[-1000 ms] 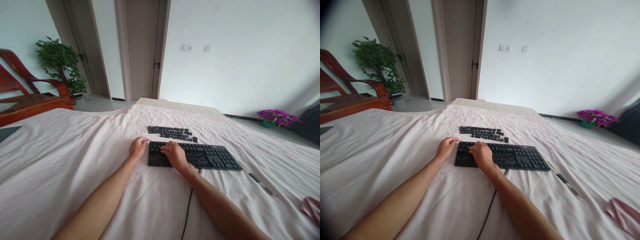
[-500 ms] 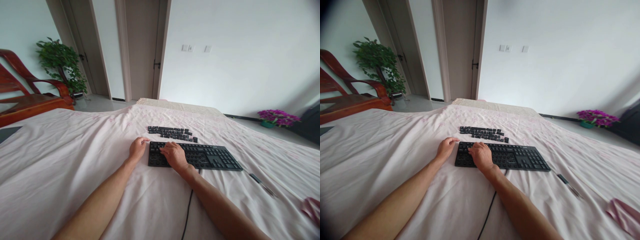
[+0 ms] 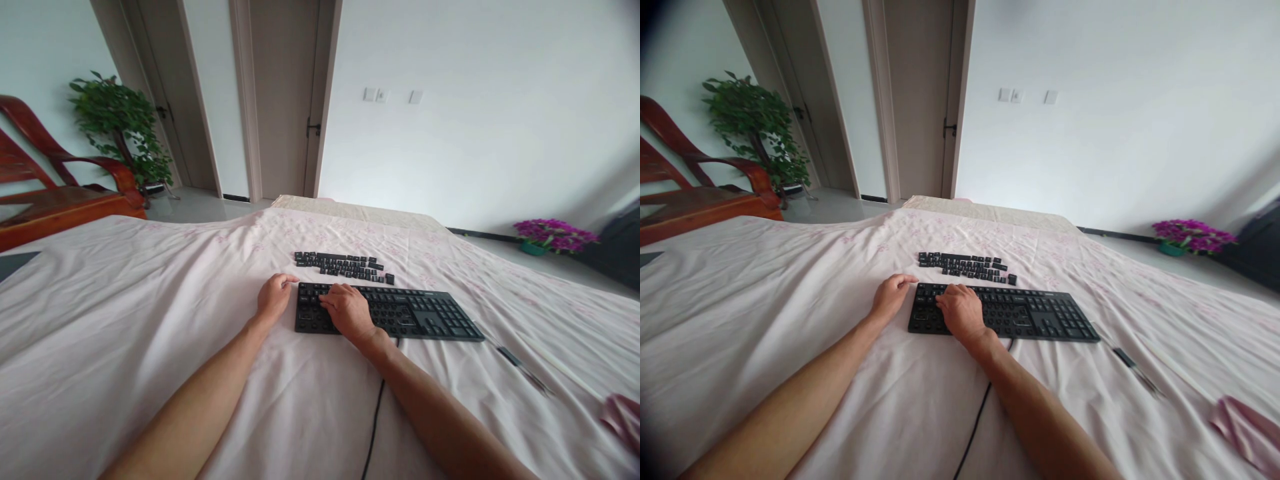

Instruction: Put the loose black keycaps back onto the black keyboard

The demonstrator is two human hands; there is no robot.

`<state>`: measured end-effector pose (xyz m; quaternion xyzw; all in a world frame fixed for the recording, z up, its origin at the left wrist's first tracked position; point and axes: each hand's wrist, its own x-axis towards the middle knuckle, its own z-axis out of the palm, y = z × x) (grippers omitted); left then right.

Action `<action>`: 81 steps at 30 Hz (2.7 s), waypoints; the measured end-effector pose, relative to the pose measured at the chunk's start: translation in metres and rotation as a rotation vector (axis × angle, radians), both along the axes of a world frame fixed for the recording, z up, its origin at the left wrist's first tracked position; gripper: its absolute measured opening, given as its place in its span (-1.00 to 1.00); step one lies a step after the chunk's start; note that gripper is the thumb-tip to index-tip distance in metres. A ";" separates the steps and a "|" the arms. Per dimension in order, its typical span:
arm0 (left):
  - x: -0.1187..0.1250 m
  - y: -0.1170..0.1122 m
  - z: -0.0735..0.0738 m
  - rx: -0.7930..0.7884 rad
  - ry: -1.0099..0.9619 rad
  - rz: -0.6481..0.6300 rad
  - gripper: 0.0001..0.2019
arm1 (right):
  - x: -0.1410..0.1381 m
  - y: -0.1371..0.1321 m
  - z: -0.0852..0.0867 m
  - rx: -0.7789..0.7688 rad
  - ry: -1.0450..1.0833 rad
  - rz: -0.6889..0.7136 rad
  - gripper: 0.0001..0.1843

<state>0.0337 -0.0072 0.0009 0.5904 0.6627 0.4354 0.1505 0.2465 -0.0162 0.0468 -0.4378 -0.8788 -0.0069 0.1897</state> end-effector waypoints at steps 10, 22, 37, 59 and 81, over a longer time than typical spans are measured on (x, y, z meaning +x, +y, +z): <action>0.002 -0.001 0.003 -0.019 0.041 0.001 -0.69 | -0.002 -0.020 0.016 0.087 -0.344 0.091 -0.67; 0.007 -0.003 0.005 -0.064 0.115 0.024 -0.69 | 0.006 -0.015 0.023 -0.080 -0.225 0.037 -0.68; 0.006 -0.001 0.002 -0.058 0.117 0.048 -0.68 | -0.007 -0.007 0.026 -0.050 -0.280 0.008 -0.77; 0.004 -0.002 0.003 -0.051 0.062 0.007 -0.69 | 0.008 -0.008 0.011 -0.041 0.017 -0.006 -0.69; 0.018 -0.010 0.017 0.260 -0.058 -0.154 -0.74 | 0.018 -0.002 -0.008 -0.139 0.422 0.085 -0.78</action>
